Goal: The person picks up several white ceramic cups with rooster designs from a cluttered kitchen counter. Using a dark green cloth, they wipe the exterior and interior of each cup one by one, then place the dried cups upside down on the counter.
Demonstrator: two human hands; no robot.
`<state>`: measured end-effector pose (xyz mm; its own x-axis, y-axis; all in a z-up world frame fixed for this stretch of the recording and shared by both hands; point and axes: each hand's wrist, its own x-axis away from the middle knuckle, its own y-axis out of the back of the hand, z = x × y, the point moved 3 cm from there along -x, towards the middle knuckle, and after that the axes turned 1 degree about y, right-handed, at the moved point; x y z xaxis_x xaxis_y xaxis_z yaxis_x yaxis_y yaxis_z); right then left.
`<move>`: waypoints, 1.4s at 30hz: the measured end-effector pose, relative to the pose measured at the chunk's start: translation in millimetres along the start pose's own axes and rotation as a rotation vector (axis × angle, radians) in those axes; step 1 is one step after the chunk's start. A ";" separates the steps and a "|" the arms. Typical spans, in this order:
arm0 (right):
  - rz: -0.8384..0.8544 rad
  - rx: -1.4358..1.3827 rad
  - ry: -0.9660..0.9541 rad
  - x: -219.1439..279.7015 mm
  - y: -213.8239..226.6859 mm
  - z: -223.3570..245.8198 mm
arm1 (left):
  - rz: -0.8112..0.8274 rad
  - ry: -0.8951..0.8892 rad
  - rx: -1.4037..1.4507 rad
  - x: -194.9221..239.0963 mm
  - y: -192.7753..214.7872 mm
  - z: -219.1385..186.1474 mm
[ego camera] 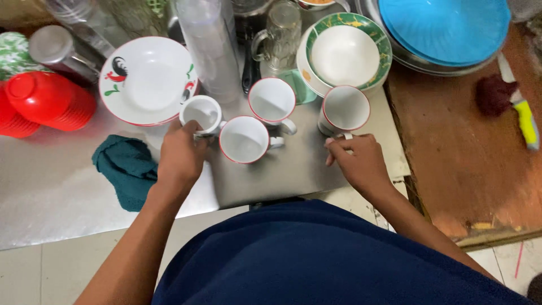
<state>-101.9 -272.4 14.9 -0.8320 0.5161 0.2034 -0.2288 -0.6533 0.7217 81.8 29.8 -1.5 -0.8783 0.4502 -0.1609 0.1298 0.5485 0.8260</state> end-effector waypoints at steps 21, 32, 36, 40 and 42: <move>-0.220 -0.216 0.187 1.2 -9.9 10.2 | -0.093 0.578 0.627 63.3 66.1 -12.4; -0.264 -0.216 0.179 -12.7 -48.6 38.5 | 0.057 0.509 1.344 53.2 110.1 42.5; -0.106 -0.445 0.212 -17.4 -60.7 37.4 | 0.081 0.506 1.328 53.2 116.7 68.9; -0.051 -0.393 0.173 -1.6 -62.5 73.1 | 0.131 0.474 1.323 58.1 125.9 75.9; -0.069 -0.173 0.258 1.5 -62.7 79.8 | 0.147 0.458 1.319 56.8 128.5 75.9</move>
<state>-48.5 -186.4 22.8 -0.9075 0.4188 -0.0326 -0.3528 -0.7177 0.6004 83.5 179.3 54.5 -0.8559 0.4345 0.2805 0.3392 0.8810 -0.3298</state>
